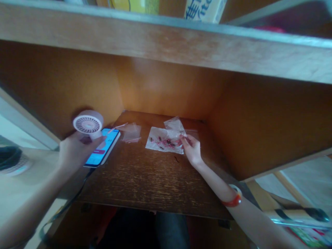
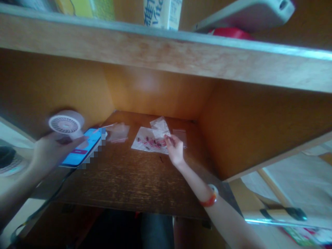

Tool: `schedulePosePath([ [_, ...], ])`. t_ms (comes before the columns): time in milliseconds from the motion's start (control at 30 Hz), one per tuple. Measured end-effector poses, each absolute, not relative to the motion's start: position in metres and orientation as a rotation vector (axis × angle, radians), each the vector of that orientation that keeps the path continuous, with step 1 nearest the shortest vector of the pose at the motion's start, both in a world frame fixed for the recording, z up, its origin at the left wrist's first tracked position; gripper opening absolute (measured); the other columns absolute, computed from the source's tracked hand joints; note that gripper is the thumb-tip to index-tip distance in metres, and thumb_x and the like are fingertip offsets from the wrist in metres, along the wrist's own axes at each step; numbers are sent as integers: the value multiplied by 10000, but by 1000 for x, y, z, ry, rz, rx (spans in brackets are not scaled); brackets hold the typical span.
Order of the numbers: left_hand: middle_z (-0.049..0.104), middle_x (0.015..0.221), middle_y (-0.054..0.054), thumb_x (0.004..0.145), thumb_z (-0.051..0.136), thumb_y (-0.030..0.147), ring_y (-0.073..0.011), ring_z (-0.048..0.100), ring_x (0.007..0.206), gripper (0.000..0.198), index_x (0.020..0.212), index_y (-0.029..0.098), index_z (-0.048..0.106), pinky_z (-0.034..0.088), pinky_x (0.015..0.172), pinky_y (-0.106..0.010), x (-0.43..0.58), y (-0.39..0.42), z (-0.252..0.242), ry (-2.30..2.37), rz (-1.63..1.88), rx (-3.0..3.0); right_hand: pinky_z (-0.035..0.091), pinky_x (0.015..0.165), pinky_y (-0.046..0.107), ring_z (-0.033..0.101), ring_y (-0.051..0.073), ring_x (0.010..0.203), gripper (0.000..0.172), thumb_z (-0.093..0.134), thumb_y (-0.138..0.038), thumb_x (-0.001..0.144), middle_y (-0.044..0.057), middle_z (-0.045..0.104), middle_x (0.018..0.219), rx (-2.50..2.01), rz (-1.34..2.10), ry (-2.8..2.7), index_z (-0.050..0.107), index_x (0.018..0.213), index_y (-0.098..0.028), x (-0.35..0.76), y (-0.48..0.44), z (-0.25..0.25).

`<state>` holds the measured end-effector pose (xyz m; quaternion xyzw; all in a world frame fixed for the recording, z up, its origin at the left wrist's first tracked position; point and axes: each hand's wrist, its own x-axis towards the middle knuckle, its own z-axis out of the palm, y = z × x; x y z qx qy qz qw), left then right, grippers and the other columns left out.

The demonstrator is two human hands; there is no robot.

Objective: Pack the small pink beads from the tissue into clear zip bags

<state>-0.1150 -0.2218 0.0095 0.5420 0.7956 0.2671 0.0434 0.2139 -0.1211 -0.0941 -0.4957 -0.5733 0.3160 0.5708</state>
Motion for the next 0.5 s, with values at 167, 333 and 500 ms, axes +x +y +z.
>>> schedulePosePath([
  [167,626,610,19,782,572,525,-238,613,718,318,740,220,495,363,556,-257,-114,-223,-2,2526,1005,1572,408,516,254,540,136,515,365,623,-511,795,29,647,612,-1150,770,-1370,637,715,-156,213,-123,-92],
  [333,704,852,-64,799,551,549,-276,652,854,357,864,199,527,420,627,-294,-112,-223,-6,2558,967,1502,415,516,255,558,141,524,365,625,-515,793,32,661,621,-1136,783,-1366,646,741,-154,213,-126,-91],
  [500,701,850,-70,788,556,561,-287,649,859,362,734,212,477,406,628,-295,-112,-224,-6,2614,895,1439,427,520,259,578,148,544,346,631,-496,792,43,681,654,-1142,796,-1374,647,742,-155,212,-127,-91],
])
